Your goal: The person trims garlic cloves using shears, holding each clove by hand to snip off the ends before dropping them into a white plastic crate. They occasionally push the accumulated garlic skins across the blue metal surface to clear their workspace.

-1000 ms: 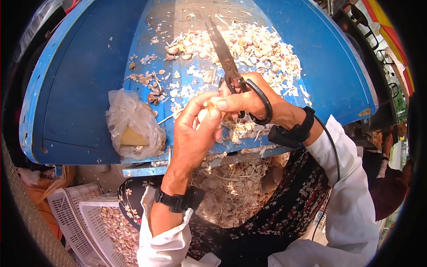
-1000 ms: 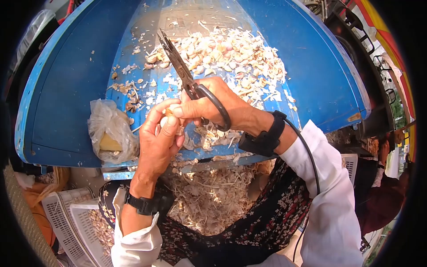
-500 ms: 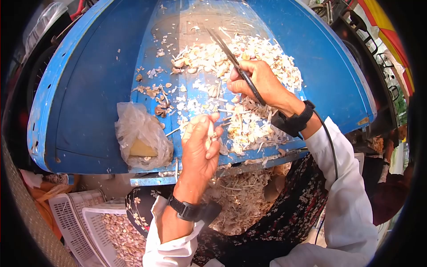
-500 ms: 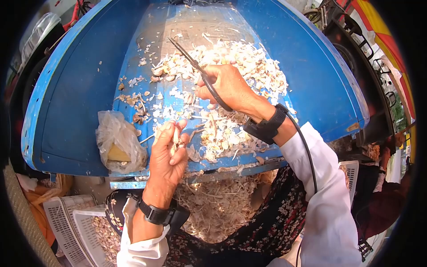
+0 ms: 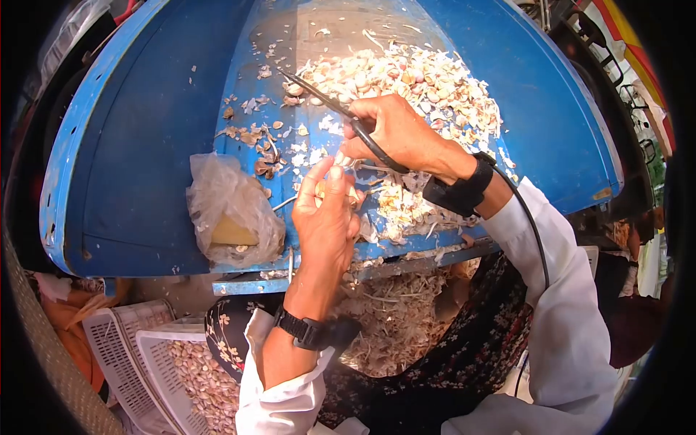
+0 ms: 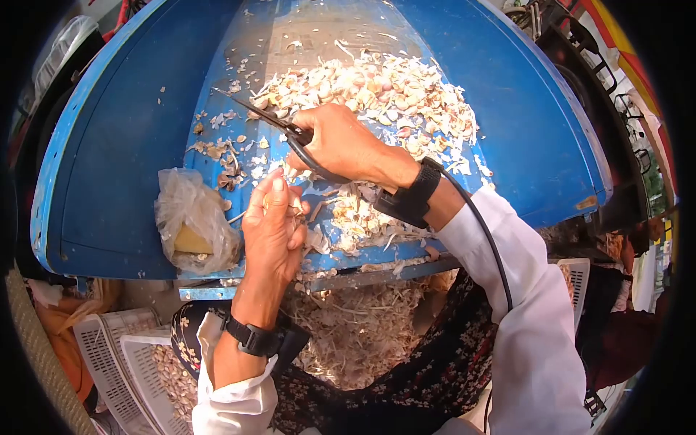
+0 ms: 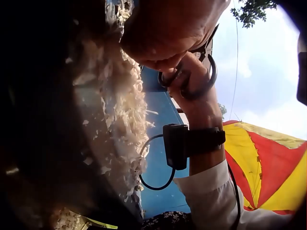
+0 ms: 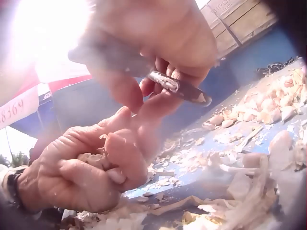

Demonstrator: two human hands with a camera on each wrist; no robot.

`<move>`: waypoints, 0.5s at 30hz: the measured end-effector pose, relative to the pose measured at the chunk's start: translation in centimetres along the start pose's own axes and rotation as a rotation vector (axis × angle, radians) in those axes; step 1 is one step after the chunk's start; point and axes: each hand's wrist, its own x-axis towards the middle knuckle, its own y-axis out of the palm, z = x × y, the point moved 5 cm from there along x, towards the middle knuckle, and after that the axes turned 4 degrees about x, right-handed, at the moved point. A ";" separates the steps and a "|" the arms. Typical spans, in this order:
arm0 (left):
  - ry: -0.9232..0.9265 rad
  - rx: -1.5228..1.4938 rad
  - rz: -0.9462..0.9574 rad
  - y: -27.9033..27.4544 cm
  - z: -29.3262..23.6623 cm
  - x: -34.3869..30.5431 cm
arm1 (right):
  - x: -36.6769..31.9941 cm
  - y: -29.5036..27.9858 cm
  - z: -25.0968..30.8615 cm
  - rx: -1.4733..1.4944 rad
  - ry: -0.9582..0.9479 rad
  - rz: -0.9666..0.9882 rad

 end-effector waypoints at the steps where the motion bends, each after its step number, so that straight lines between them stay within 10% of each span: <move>1: 0.023 0.039 -0.004 0.3 -0.1 -0.1 | -0.7 0.3 0.6 0.031 -0.058 -0.004; 11: 0.057 -0.158 0.245 0.6 -0.1 -0.8 | -2.8 -1.4 0.7 0.650 0.085 -0.061; 15: -0.073 -0.479 0.450 1.1 -0.3 -0.9 | -1.4 -5.9 -2.7 -0.539 0.009 -0.327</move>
